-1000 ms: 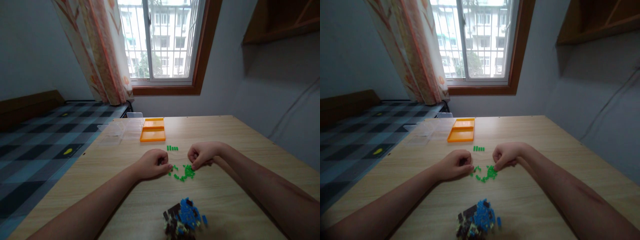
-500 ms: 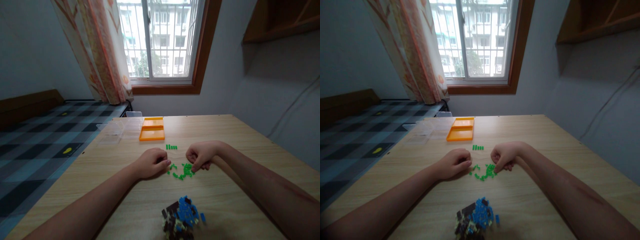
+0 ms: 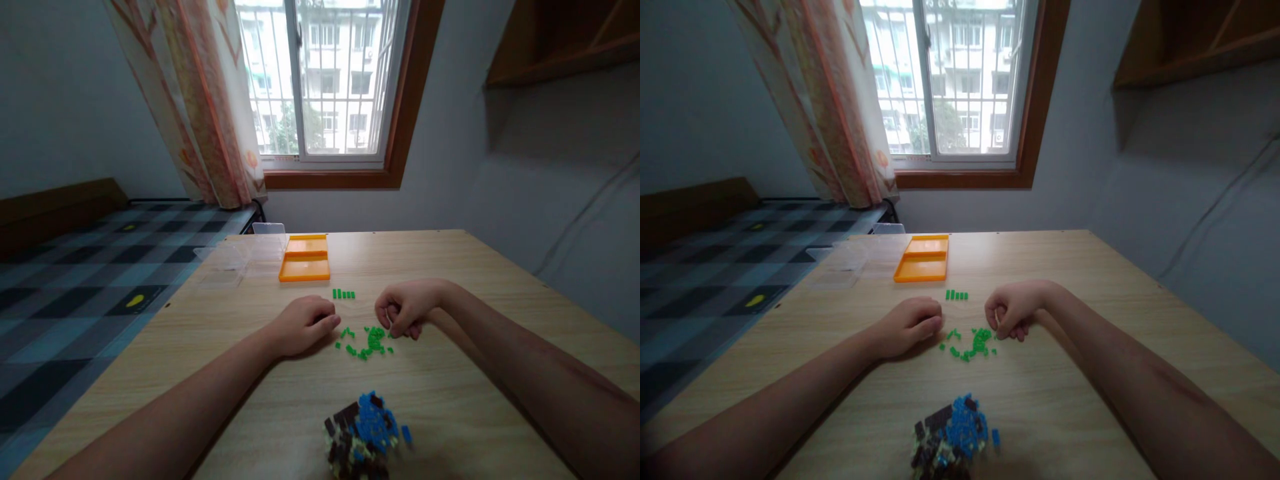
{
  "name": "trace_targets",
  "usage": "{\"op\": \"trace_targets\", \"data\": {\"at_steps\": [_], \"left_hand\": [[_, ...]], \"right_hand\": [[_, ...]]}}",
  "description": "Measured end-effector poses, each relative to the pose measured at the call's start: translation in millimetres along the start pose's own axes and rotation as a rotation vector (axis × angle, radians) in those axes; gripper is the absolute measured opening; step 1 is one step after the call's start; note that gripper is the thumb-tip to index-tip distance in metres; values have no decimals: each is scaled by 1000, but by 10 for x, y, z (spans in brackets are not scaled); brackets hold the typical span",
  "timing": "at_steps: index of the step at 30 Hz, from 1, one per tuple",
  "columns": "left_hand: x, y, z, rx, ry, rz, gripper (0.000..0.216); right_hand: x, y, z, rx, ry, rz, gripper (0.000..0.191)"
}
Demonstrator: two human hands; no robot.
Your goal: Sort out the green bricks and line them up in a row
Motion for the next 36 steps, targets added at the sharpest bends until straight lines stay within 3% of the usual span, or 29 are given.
{"op": "trace_targets", "data": {"at_steps": [6,18,21,24,30,36], "left_hand": [[11,6,-14,-9,7,-1,39],[-6,-7,-19,-11,19,-55,24],[20,-26,-72,-35,0,-117,16],[44,-58,-182,-119,-7,-198,7],[-15,-96,-319,-242,18,-181,19],[-44,-101,-321,-230,32,-147,21]], "right_hand": [[20,-21,-3,-9,39,-61,33],[32,-8,-9,8,68,-56,26],[33,-12,54,121,103,-105,20],[39,15,116,290,158,-241,17],[-35,129,164,453,224,-372,14],[-52,177,253,590,-79,-531,11]]}}
Point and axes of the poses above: each hand's wrist, its own y-axis towards the middle knuckle, its own x-axis out of the back of the hand, z = x × y, the point moved 4 cm from there along y, towards the middle knuckle, and after that the axes turned 8 degrees about y, right-handed, at the moved point
